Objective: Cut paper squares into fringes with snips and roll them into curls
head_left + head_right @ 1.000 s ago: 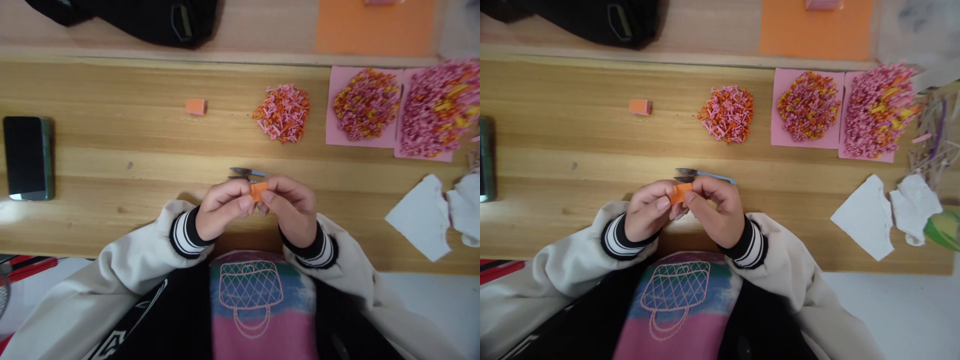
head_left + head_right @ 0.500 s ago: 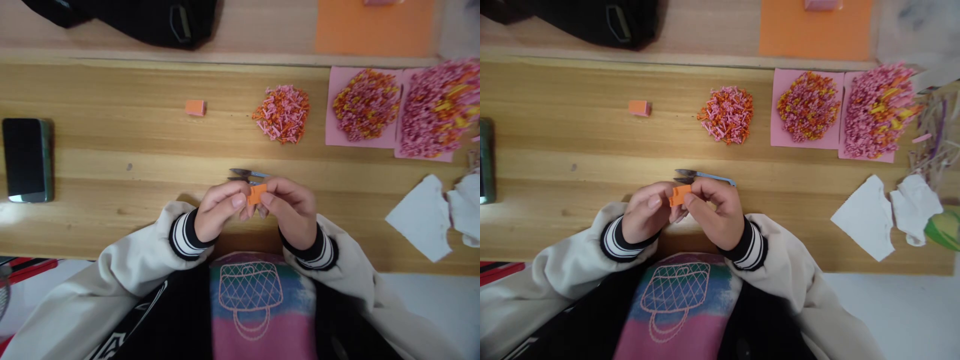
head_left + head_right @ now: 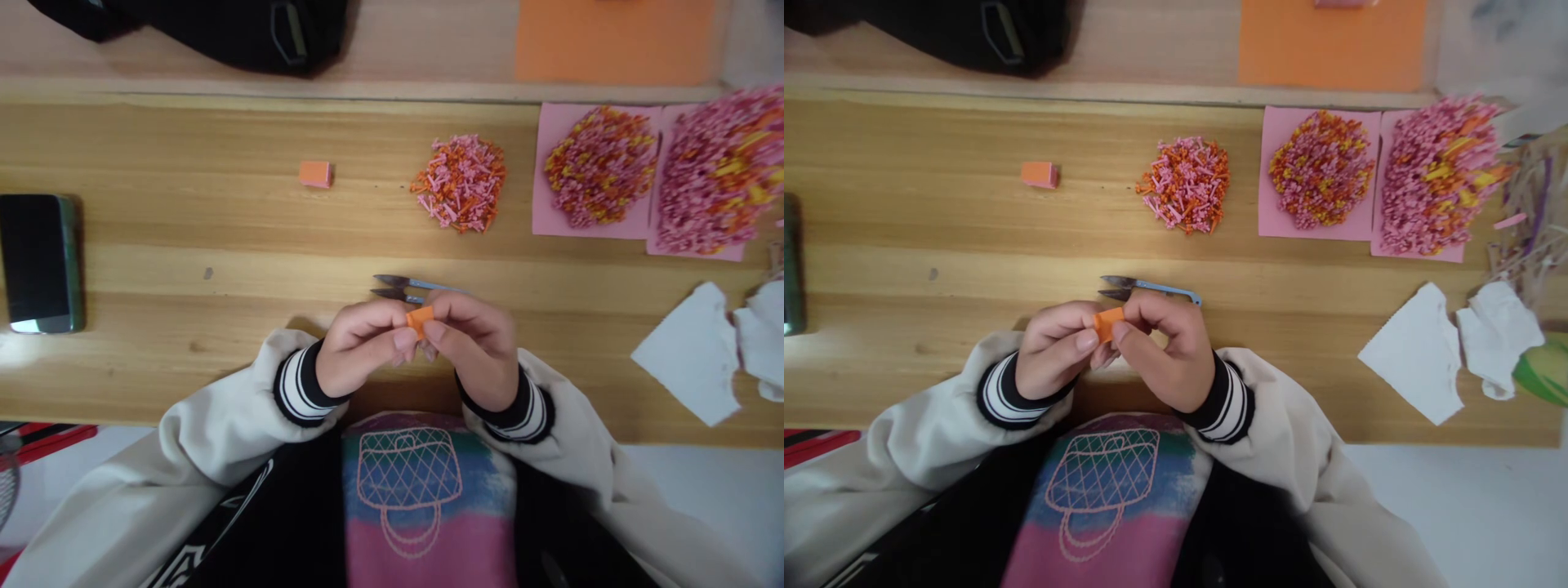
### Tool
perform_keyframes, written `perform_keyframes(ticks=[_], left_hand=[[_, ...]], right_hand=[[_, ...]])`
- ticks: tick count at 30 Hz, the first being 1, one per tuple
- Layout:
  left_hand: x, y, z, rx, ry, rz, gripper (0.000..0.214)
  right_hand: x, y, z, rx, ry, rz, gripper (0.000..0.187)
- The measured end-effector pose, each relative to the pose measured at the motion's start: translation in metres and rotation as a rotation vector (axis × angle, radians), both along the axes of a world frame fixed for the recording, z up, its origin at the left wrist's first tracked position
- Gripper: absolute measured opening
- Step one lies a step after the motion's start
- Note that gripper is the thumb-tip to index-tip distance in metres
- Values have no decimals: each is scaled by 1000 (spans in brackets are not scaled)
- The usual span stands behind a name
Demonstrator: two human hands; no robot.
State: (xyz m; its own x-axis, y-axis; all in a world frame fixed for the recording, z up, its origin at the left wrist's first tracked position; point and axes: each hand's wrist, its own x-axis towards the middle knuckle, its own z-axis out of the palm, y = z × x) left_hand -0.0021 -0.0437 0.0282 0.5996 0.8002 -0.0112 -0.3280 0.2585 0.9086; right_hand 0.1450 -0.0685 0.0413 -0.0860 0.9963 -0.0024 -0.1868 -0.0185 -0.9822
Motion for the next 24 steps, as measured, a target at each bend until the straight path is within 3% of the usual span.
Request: perform_keyframes(ticks=[17, 24], left_hand=[[3, 4, 4, 132, -4, 65, 29], [3, 7, 7, 158, 25, 32, 29]], right_hand=[[1, -2, -1, 64, -107, 68, 26], [2, -2, 0, 53, -114, 73, 24]])
